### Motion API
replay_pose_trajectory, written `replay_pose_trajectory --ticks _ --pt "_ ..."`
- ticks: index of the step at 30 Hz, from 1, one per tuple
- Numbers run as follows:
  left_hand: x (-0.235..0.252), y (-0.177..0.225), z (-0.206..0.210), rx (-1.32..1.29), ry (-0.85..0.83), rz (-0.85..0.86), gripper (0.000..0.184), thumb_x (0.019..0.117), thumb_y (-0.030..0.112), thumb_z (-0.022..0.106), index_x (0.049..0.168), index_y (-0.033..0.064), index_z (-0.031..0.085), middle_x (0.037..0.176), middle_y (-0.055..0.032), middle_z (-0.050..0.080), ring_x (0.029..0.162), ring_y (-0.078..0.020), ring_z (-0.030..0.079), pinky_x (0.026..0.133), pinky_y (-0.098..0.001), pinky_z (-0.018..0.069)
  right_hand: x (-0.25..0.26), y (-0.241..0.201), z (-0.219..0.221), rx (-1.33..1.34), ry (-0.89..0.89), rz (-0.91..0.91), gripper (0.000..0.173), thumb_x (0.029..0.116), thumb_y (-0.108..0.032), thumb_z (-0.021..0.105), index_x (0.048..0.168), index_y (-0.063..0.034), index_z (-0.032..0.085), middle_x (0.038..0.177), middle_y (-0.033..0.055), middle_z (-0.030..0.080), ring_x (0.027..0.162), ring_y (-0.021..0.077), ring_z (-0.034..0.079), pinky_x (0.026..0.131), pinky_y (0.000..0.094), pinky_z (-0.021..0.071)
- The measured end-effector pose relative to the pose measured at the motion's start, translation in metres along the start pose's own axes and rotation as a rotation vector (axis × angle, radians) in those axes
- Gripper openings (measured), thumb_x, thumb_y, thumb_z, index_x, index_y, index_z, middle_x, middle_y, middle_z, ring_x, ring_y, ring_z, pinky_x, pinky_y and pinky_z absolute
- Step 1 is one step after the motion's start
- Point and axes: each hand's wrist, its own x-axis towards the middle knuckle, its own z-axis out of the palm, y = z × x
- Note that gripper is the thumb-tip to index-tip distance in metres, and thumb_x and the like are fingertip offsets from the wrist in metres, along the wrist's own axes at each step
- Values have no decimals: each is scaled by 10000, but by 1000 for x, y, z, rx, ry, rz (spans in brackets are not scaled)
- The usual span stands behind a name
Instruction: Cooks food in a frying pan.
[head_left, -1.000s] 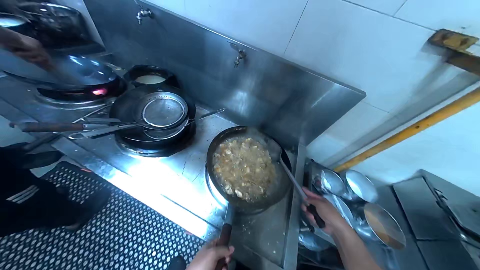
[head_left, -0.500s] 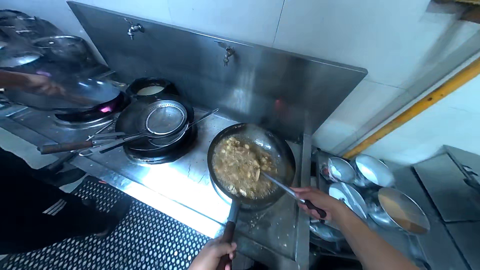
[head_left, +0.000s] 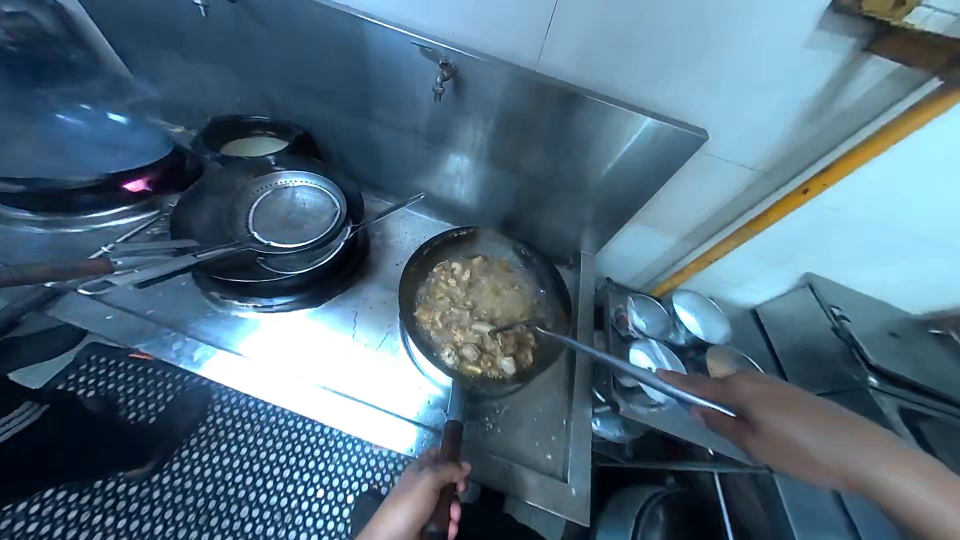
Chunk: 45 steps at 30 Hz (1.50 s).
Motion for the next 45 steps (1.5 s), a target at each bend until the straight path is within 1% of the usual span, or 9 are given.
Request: replay_pose_trajectory --ticks 3,9,15,22,30,36,37,40,45 --pt "1 -1 -1 -19 -21 9 320 1028 126 577 1324 50 481 824 -83 602 525 -143 581 462 -277 538 -23 0 -15 -61 -17 13 507 1030 -308 574 1518 -423 502 1090 134 735 980 335 691 874 593 529" --pt "0 -1 0 -45 -13 15 263 1029 136 589 1261 50 499 789 -80 593 509 -142 575 453 -277 537 2 -34 5 -172 -144 79 531 1022 -317 556 1534 -428 472 1249 152 700 1171 404 642 976 643 489" --pt "0 1 1 24 20 1 392 989 85 616 1346 74 456 730 -50 537 508 -137 552 460 -274 518 76 -86 90 14 -77 121 582 1020 -250 524 1585 -334 411 1250 186 686 1160 405 652 951 623 521" --pt "7 -4 5 87 35 -6 465 951 39 621 1374 100 438 743 -40 535 515 -123 543 459 -263 502 119 -122 154 229 70 169 595 1014 -244 518 1593 -308 397 1102 178 726 1028 384 704 862 584 563" --pt "7 -5 7 82 27 5 526 920 10 611 1403 115 430 731 -25 519 507 -110 523 444 -256 480 153 -131 169 363 154 223 581 1026 -289 497 1589 -380 388 1113 132 741 1032 344 716 866 561 570" --pt "8 -9 6 48 -11 10 512 917 15 605 1385 121 426 699 -14 499 493 -105 513 436 -255 476 189 -106 191 796 285 146 536 1016 -311 570 1546 -289 496 1243 89 713 1084 244 697 974 496 545" --pt "8 -9 4 41 -18 19 506 918 18 604 1384 117 433 700 -14 502 496 -105 516 437 -253 477 190 -100 195 887 297 126 531 1013 -294 596 1536 -250 512 1226 91 717 1029 223 704 939 461 562" --pt "3 -8 3 -1 0 48 449 949 40 604 1373 83 462 707 -20 517 499 -103 523 440 -246 480 172 -88 203 1195 259 101 532 1024 -242 624 1536 -164 504 794 75 652 526 153 564 482 328 499" --pt "5 -12 -2 -23 -24 54 425 967 86 625 1363 79 469 725 -33 542 526 -119 549 463 -258 501 119 -62 197 1419 234 84 518 1036 -185 596 1542 -136 494 675 58 591 448 147 504 397 299 447"
